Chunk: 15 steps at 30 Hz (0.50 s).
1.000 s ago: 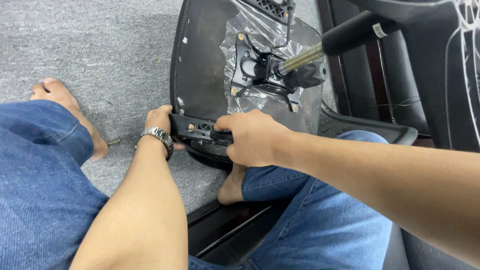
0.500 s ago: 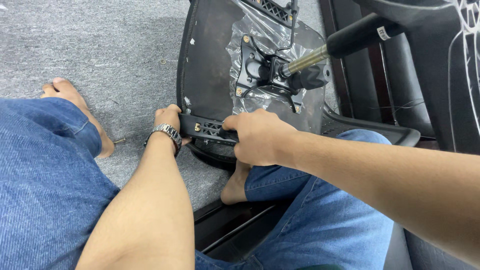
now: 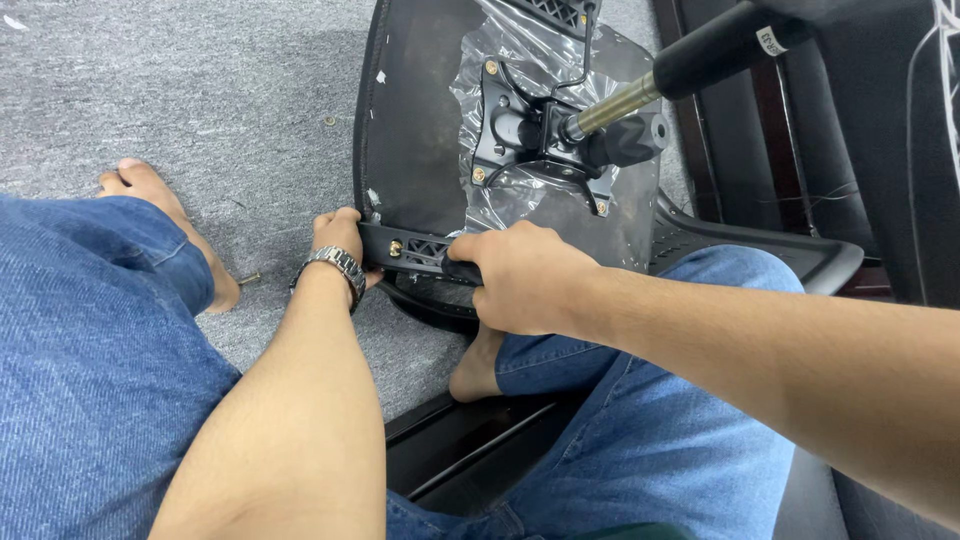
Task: The person sits on the floor and uses a screwdriver to tighten screws on the underside of an office chair base. They systematically work around the base, securing the plastic footrest to the metal frame.
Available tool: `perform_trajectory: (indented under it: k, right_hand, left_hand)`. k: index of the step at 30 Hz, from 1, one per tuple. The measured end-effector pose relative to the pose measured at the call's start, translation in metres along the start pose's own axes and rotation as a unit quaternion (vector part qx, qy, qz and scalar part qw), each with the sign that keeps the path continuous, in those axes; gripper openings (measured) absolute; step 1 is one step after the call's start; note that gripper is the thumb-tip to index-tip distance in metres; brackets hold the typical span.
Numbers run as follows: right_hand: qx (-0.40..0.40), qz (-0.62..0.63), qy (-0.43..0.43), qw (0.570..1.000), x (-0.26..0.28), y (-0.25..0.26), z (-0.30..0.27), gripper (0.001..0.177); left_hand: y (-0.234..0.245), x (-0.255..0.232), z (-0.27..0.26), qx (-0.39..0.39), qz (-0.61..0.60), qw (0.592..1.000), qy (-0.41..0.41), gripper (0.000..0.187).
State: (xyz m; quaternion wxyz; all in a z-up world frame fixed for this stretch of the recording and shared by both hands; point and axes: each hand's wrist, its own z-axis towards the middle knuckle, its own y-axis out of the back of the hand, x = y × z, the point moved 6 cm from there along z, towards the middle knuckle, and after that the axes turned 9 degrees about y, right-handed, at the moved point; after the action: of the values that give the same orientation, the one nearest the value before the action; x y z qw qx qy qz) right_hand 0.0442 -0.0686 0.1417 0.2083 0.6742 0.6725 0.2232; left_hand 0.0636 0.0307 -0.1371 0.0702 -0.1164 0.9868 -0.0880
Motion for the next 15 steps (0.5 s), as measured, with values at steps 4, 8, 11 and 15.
perform_trajectory:
  k: [4, 8, 11, 15]
  right_hand:
    - [-0.005, 0.001, 0.004, 1.000, -0.006, -0.004, 0.003, 0.056]
    - [-0.106, -0.001, 0.125, 0.986, 0.000, 0.002, 0.006, 0.053]
    - [-0.011, 0.190, -0.054, 0.980, -0.026, -0.012, 0.011, 0.053]
    - [0.025, 0.349, -0.125, 0.928, -0.036, -0.017, 0.015, 0.054]
  left_hand:
    - [-0.001, 0.000, -0.001, 0.003, -0.013, 1.000, -0.003, 0.044]
    - [-0.001, 0.000, 0.001, 0.006, -0.021, 1.000, -0.004, 0.043]
    - [-0.001, 0.001, 0.002, 0.003, -0.025, 1.000, 0.001, 0.041]
    - [-0.001, 0.000, 0.001, 0.000, -0.013, 1.000, -0.004, 0.040]
